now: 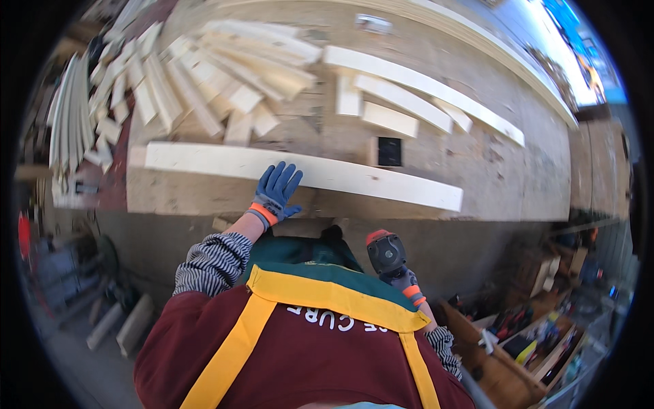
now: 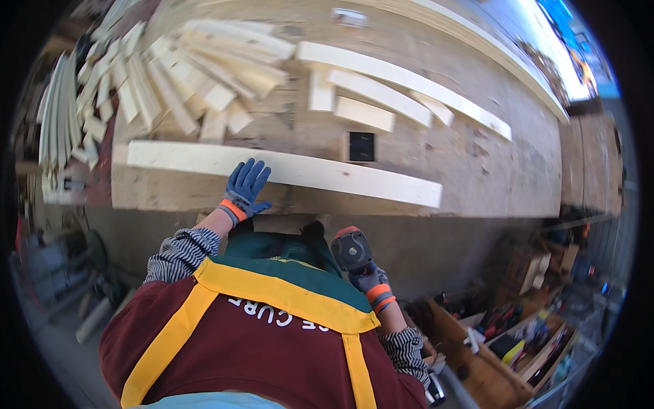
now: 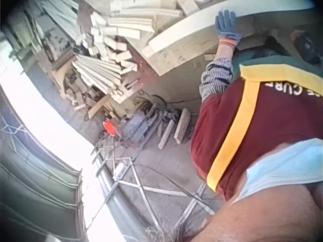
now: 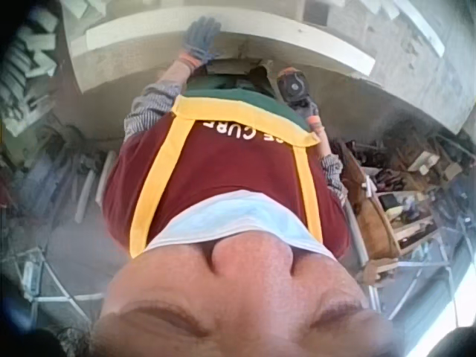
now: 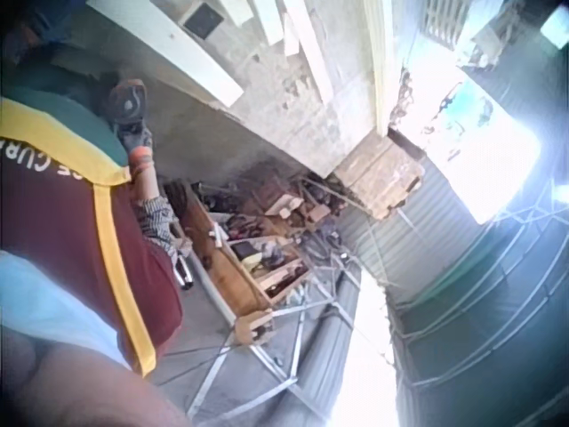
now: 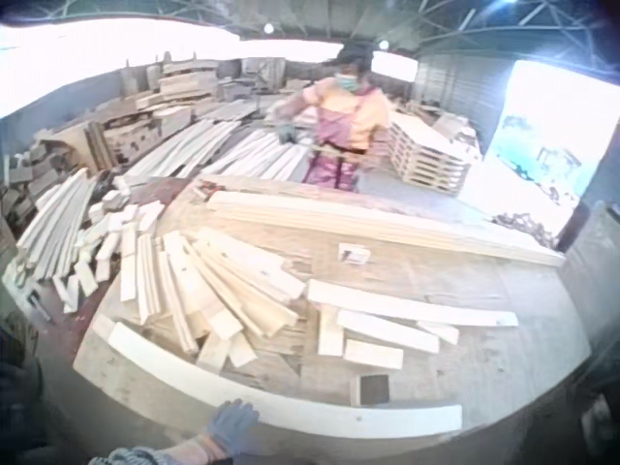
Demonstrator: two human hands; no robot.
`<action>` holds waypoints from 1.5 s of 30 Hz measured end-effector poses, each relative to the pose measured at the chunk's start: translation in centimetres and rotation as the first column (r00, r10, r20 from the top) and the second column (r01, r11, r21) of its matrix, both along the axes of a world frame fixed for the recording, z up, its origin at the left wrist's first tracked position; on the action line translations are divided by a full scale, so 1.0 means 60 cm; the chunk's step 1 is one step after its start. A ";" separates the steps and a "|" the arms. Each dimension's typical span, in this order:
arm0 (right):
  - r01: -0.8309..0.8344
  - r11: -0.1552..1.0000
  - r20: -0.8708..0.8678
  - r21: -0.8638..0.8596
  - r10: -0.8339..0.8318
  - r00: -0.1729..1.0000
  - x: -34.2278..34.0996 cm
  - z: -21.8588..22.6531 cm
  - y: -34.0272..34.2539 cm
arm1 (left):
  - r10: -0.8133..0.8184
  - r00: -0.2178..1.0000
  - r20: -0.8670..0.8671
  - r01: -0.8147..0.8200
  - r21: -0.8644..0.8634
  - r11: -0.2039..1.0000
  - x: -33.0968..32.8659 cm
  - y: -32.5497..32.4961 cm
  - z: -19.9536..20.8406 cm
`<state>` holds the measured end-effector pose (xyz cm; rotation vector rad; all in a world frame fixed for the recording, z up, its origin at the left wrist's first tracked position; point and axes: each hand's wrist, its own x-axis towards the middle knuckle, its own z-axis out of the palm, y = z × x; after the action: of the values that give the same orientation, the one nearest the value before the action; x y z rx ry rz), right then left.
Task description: The person assembles wooden frames by aligning planks on a workbench and securing them with a pneumatic nail gun. They repeatedly pick up planks, position them, and drive nails to join the pieces, then set the completed frames aside.
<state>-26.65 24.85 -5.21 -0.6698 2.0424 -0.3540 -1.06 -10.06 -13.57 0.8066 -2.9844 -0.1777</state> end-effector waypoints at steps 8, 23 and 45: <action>0.752 0.649 0.096 0.113 -0.761 0.642 -0.207 0.021 0.200 | -0.077 0.822 0.564 -0.024 0.168 0.985 -0.250 -0.014 0.003; 0.124 0.991 -0.709 0.056 -0.048 0.703 -0.753 -0.202 0.003 | 0.043 0.838 0.544 -0.113 0.096 0.989 -0.228 -0.001 -0.001; -0.593 0.702 -0.827 -0.396 0.007 0.562 -0.447 -0.191 -0.221 | 0.005 0.935 0.353 -0.038 0.087 0.995 -0.247 0.041 0.032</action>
<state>-53.48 11.57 -16.66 -1.9243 2.5190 -0.6385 -15.87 -7.63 -11.68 0.9761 -3.3217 -0.1905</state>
